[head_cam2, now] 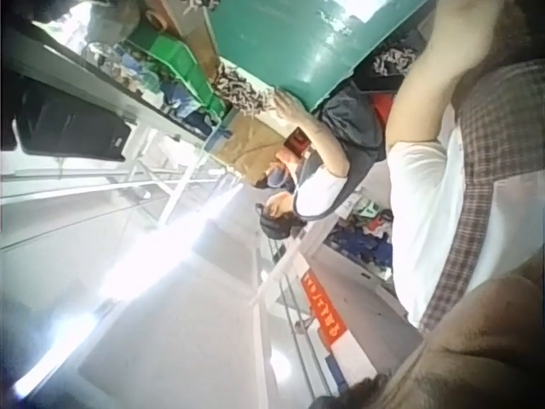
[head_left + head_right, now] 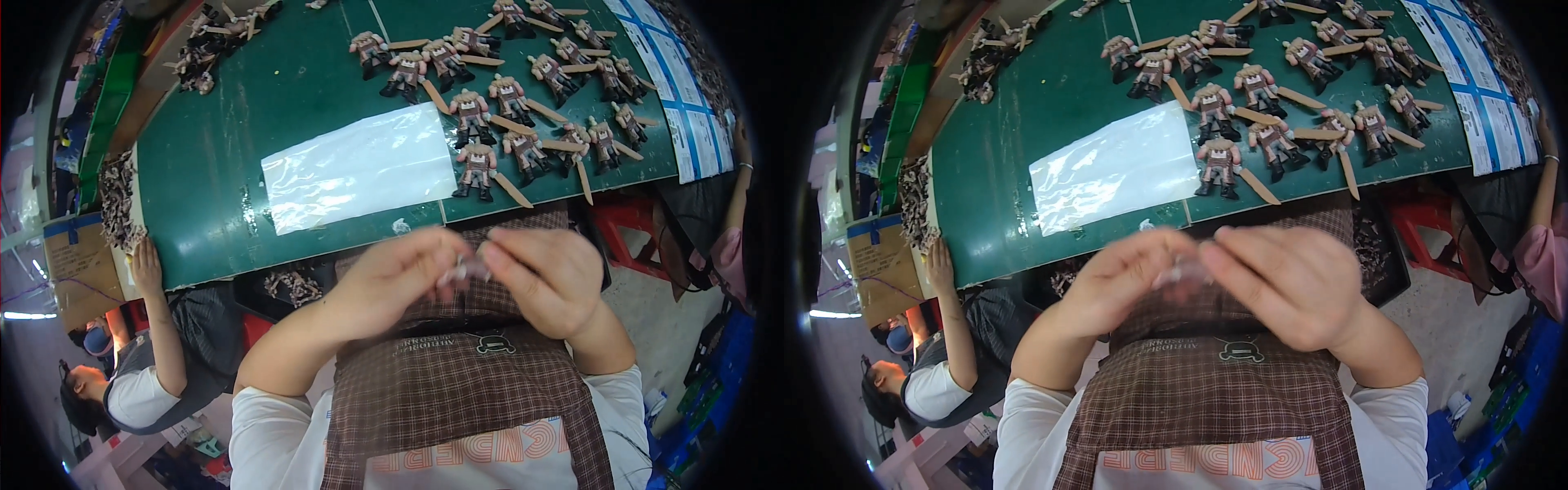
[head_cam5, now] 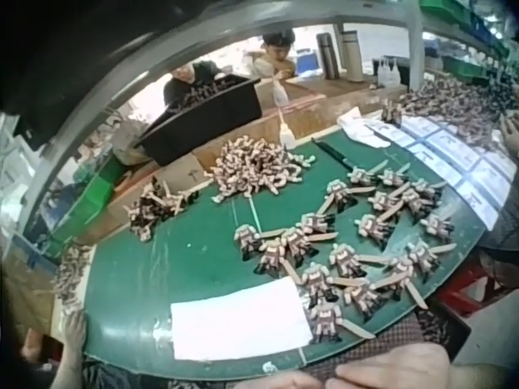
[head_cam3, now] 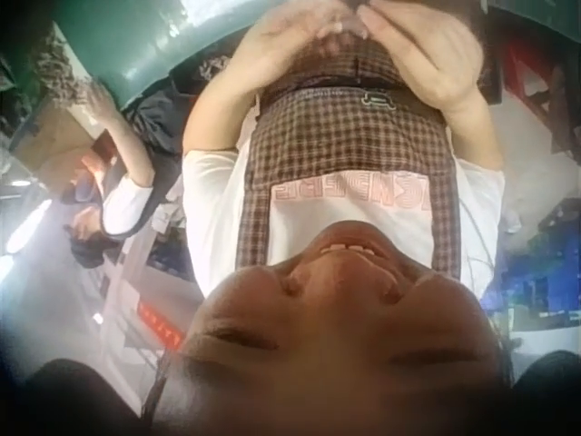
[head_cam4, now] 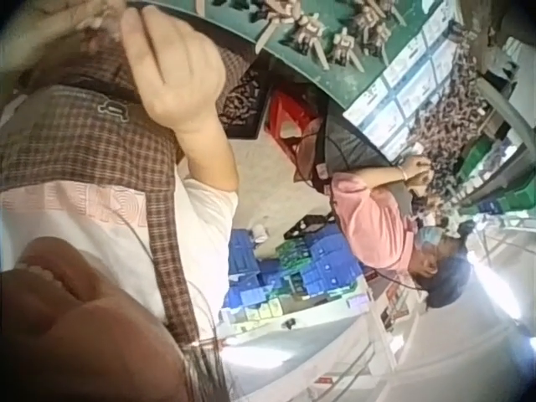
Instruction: The person applies glue onto figurine bodies using a dispenser bottle, empties toy parts from a bin onto the table, and attaches the parts onto the figurines by hand.
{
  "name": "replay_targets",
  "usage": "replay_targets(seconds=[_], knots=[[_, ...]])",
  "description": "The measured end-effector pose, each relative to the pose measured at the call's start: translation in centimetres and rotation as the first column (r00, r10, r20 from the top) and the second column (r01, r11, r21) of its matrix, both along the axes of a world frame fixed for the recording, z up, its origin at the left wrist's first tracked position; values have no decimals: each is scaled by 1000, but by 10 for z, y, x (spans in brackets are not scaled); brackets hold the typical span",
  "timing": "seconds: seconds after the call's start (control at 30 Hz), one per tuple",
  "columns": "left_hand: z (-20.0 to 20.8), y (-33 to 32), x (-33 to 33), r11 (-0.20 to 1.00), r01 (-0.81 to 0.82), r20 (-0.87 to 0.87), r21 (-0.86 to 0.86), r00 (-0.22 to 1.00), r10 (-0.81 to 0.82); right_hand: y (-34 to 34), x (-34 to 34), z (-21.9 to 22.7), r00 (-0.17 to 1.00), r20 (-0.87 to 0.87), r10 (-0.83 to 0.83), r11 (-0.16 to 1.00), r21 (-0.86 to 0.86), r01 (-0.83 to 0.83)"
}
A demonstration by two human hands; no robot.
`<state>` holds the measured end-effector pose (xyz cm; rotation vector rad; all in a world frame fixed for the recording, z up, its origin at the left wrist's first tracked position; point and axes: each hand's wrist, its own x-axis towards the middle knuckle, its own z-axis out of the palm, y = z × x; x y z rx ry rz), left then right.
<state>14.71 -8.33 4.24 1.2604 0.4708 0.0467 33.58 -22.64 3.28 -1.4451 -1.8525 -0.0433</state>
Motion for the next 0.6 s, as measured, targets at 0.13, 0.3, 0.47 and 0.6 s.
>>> replay_targets(seconds=[0.13,0.3,0.47,0.6], knots=[[3,76,44,294,-251,179,922,951,252,3,0,4,937,-188,-293,956,-52,289],[-33,166,64,-182,-107,136,978,978,156,10,-14,2,843,-444,-305,952,-160,260],[30,158,72,389,214,-338,896,898,283,10,-17,1,837,-468,-285,956,-197,216],[40,162,18,676,-366,76,639,905,419,34,-24,5,859,-448,-246,962,-221,160]])
